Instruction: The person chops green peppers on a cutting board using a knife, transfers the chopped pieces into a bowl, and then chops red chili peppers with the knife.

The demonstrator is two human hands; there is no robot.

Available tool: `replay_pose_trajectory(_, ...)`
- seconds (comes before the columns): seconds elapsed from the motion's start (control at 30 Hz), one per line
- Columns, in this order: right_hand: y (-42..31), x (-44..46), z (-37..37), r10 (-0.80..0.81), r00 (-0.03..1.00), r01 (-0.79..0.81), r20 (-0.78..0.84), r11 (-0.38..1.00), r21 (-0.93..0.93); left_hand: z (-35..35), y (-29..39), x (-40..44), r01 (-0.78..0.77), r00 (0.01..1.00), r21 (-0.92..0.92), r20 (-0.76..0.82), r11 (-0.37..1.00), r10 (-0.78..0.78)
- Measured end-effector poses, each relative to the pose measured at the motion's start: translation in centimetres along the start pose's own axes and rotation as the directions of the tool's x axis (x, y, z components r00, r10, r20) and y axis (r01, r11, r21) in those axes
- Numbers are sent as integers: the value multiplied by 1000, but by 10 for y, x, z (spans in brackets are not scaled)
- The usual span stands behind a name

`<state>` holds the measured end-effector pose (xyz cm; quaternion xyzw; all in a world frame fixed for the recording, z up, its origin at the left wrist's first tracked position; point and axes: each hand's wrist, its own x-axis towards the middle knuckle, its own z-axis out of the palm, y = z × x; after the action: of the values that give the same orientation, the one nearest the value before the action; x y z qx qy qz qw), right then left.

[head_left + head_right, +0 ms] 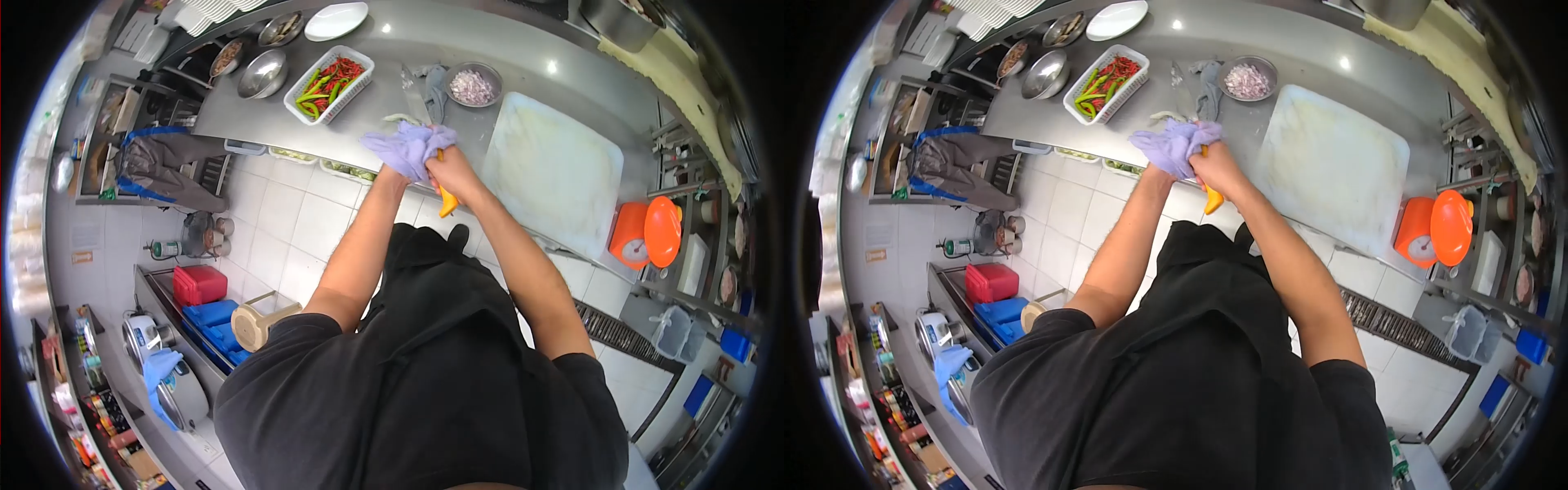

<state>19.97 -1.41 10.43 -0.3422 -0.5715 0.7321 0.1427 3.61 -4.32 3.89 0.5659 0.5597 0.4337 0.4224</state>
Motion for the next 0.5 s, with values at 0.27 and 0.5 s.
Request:
replay_pose_trajectory(0.27,19,-130,-80,99,992,-59,79,913,-404,-42,20,61,232,973,925,-222,301,-67)
replay_pose_trajectory(0.5,72,-219,-133,89,865,-307,-493,872,-381,-20,-26,77,666,727,631,-432,397,-534)
